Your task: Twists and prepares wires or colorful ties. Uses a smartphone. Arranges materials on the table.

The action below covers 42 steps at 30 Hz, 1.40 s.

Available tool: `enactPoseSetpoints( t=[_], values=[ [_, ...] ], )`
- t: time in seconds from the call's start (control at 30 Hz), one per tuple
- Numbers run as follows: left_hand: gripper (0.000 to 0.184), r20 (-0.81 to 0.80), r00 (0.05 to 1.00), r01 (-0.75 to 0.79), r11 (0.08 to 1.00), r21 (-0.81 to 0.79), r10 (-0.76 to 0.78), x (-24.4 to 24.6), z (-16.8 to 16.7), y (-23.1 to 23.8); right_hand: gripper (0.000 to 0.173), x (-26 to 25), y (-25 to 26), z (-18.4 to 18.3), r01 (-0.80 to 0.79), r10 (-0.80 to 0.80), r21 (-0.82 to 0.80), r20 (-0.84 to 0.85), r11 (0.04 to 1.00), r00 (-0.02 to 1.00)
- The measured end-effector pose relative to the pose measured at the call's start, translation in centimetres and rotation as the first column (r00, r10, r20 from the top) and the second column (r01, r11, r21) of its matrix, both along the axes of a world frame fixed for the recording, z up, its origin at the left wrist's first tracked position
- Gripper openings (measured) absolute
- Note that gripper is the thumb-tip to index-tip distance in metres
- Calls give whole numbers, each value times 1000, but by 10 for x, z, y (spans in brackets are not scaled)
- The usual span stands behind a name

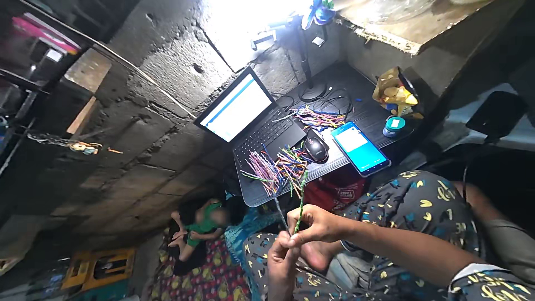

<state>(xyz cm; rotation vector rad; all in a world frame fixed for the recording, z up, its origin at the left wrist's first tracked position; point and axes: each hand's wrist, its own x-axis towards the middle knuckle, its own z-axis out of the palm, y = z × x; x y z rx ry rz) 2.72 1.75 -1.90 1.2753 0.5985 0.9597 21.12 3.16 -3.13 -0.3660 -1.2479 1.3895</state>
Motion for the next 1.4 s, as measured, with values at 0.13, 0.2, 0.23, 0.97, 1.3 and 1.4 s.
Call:
enactPoseSetpoints(
  t=[0.13, 0.2, 0.23, 0.97, 1.3, 1.4],
  values=[
    [7, -312, 810, -201, 735, 647, 496, 2, -2, 12, 13, -5, 0, 3, 165, -145, -207, 108, 964, 984],
    [9, -354, 778, -216, 750, 625, 520, 4, -4, 13, 12, -4, 2, 3, 188, -151, -228, 169, 955, 974],
    [11, -379, 780, -228, 790, 569, 498, 5, -4, 12, 14, -3, 3, 2, 205, -161, -215, 205, 955, 965],
    [25, -34, 981, -190, 900, -393, 192, -14, -6, 9, 59, 102, 112, -41, 731, -315, 351, 929, 586, -193],
    [24, 21, 996, -67, 853, -517, 91, -10, -7, 11, 38, 31, 43, -25, 260, -174, -37, 650, 965, 740],
    [22, 1, 998, -54, 850, -524, 64, -4, -8, 9, 31, 11, 26, -32, 28, 24, -166, 303, 986, 953]
  ],
)
